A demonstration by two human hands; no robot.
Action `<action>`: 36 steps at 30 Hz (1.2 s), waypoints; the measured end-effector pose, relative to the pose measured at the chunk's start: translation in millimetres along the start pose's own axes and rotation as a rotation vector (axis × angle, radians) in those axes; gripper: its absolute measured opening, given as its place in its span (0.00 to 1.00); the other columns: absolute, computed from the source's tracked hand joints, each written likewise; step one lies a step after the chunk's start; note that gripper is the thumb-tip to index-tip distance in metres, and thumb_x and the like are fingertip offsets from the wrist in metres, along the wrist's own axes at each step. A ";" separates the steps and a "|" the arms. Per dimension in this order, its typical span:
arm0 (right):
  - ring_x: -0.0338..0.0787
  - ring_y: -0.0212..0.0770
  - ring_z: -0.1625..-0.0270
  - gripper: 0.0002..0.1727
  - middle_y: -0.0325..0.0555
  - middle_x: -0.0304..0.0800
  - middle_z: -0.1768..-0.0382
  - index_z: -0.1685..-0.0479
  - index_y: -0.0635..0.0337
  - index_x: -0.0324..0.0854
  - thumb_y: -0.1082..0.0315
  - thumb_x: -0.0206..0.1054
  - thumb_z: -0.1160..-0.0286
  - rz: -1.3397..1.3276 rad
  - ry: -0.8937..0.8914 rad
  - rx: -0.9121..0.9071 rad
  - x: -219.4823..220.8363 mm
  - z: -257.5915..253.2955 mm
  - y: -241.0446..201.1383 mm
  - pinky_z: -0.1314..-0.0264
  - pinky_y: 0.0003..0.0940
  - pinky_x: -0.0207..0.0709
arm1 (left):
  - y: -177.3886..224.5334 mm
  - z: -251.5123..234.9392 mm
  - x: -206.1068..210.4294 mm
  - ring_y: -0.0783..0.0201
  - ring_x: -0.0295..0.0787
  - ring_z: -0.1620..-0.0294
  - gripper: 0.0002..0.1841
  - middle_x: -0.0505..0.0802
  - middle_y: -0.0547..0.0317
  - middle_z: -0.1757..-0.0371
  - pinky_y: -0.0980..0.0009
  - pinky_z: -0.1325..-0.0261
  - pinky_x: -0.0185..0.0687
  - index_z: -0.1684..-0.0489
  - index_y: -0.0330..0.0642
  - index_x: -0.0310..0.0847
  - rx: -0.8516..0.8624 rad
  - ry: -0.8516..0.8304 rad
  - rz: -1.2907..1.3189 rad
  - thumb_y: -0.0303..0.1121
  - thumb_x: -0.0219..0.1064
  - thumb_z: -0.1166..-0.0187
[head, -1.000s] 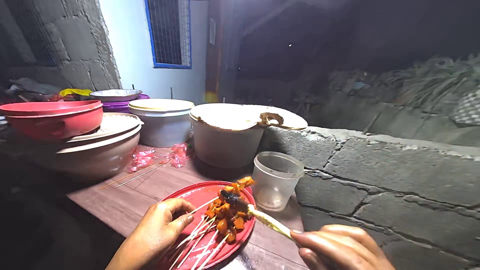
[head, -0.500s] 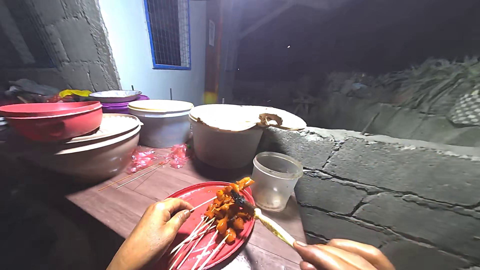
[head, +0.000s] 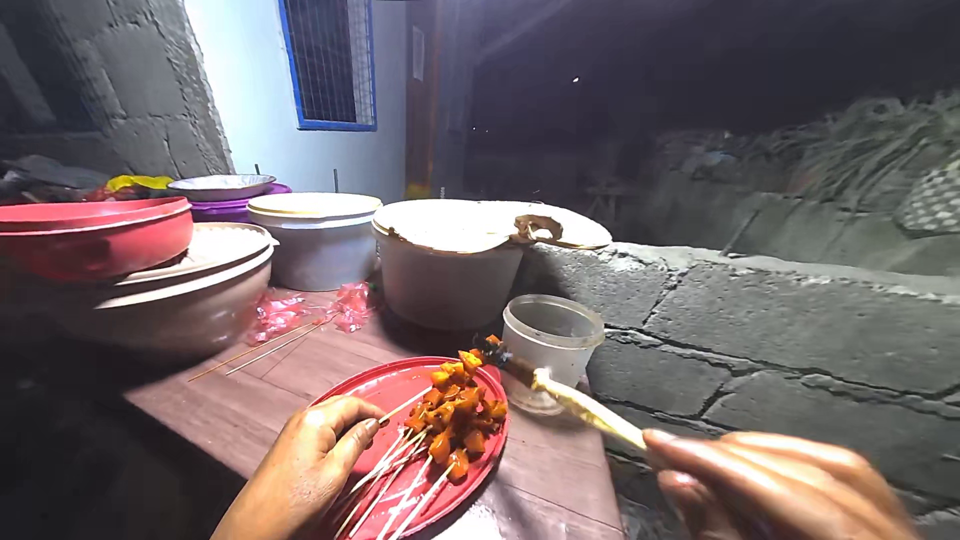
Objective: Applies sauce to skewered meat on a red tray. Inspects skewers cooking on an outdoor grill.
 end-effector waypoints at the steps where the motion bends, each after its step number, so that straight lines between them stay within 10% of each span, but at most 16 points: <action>1: 0.83 0.34 0.50 0.11 0.46 0.89 0.62 0.54 0.63 0.87 0.64 0.63 0.14 0.026 0.011 -0.001 -1.0 -4.1 2.4 0.39 0.26 0.71 | 1.1 0.7 0.4 0.82 0.85 0.65 0.13 0.92 0.75 0.64 0.85 0.61 0.79 0.55 0.52 0.92 0.018 0.004 -0.006 0.38 0.58 0.15; 36: 0.86 0.27 0.50 0.13 0.44 0.90 0.60 0.53 0.65 0.87 0.63 0.62 0.12 -0.111 -0.007 0.143 12.5 10.7 22.3 0.42 0.22 0.78 | -10.8 11.0 -10.7 0.82 0.79 0.75 0.14 0.90 0.74 0.68 0.85 0.73 0.74 0.52 0.47 0.91 -0.022 -0.049 0.165 0.33 0.56 0.13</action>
Point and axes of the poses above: each hand's wrist, its own z-axis away from the middle knuckle, its own x-axis out of the palm, y = z × x, the point moved 3 cm from there along -z, towards the middle knuckle
